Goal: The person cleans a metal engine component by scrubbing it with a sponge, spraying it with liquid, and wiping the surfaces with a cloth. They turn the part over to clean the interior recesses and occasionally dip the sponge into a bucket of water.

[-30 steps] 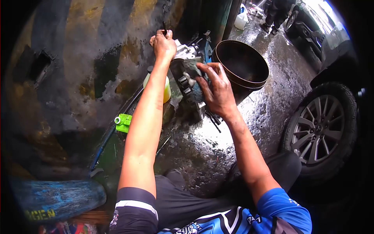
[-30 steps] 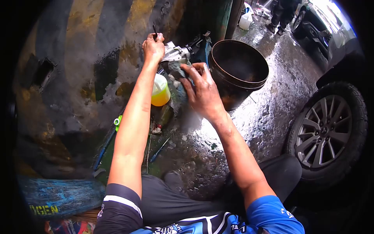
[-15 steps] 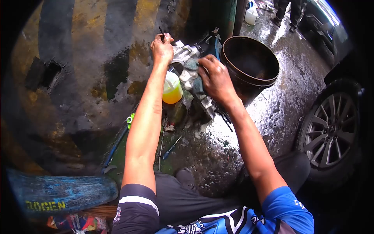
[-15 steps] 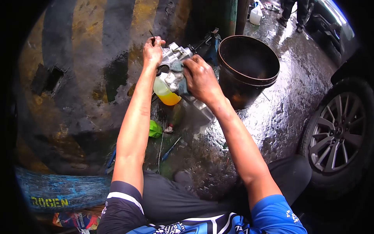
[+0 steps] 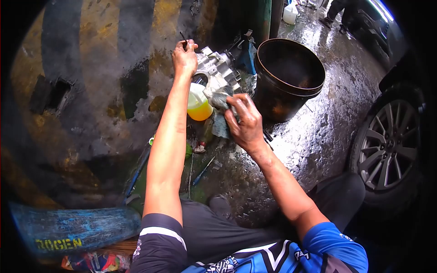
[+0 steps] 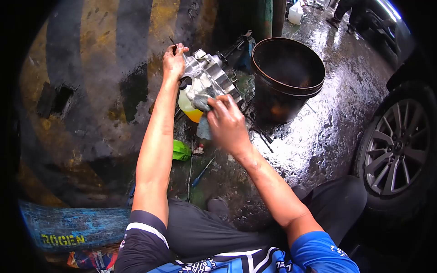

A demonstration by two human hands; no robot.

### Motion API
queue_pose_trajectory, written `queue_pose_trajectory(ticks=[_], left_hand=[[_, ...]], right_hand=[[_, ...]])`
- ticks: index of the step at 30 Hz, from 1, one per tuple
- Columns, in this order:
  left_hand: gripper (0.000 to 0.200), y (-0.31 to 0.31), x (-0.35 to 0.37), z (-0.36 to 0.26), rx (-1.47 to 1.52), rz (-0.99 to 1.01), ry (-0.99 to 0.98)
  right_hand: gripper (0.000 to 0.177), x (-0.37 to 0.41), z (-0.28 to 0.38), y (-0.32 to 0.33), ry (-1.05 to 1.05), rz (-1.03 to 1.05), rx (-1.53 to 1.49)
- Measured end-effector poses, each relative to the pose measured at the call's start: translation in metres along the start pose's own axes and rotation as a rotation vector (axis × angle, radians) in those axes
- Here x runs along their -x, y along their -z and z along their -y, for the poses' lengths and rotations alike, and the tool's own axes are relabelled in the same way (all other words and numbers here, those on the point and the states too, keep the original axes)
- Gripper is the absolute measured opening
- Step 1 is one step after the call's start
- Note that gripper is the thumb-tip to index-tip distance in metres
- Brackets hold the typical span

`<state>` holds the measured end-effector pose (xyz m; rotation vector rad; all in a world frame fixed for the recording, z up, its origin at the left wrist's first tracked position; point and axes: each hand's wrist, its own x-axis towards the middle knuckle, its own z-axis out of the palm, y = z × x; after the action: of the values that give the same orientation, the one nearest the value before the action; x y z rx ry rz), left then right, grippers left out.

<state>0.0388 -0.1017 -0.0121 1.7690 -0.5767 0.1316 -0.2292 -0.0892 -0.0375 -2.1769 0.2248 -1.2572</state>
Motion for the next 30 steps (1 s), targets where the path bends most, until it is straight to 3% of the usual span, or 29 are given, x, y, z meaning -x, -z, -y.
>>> queue_pose_trajectory(ticks=[3, 5, 7, 9, 10, 13, 15, 17, 19, 21, 23, 28, 30], left_hand=[[0.03, 0.0, -0.001, 0.009, 0.015, -0.017, 0.007], [0.03, -0.005, -0.003, 0.013, 0.021, -0.05, -0.061], [0.032, -0.007, 0.001, 0.006, -0.006, -0.051, -0.042], [0.033, -0.014, -0.005, 0.011, 0.009, -0.057, -0.042], [0.033, -0.014, -0.005, 0.006, 0.001, -0.061, -0.051], [0.03, -0.013, 0.001, -0.003, -0.013, -0.038, -0.031], [0.031, -0.018, 0.0, -0.002, -0.004, -0.043, -0.04], [0.037, -0.021, 0.0, -0.003, -0.17, -0.111, -0.108], [0.037, -0.024, -0.003, -0.002, -0.184, -0.109, -0.079], [0.033, -0.022, -0.003, 0.0, -0.019, -0.027, -0.023], [0.032, -0.017, -0.001, -0.003, -0.037, -0.052, -0.043], [0.032, -0.012, -0.01, 0.01, -0.012, -0.017, -0.05], [0.031, -0.008, -0.005, 0.009, -0.018, -0.019, -0.074]], right_hand=[[0.028, 0.005, -0.004, 0.003, -0.091, -0.114, 0.039], [0.031, -0.003, 0.004, 0.002, 0.003, -0.191, 0.044], [0.031, 0.002, 0.007, -0.006, 0.002, -0.027, -0.015], [0.028, 0.021, -0.013, -0.01, -0.041, -0.077, 0.06], [0.024, 0.024, -0.024, -0.005, 0.037, -0.059, 0.175], [0.022, 0.025, -0.025, -0.005, -0.104, -0.242, -0.056], [0.024, 0.011, -0.014, -0.004, 0.118, -0.182, 0.127], [0.024, 0.019, -0.027, -0.015, 0.07, -0.16, 0.114], [0.024, 0.023, -0.031, -0.016, 0.151, -0.16, 0.166], [0.023, 0.037, -0.041, -0.017, 0.067, -0.051, 0.125], [0.021, 0.05, -0.052, -0.014, 0.04, 0.024, 0.175], [0.025, 0.03, -0.021, -0.011, -0.035, -0.136, 0.111], [0.022, 0.041, -0.028, -0.017, -0.105, 0.033, 0.105]])
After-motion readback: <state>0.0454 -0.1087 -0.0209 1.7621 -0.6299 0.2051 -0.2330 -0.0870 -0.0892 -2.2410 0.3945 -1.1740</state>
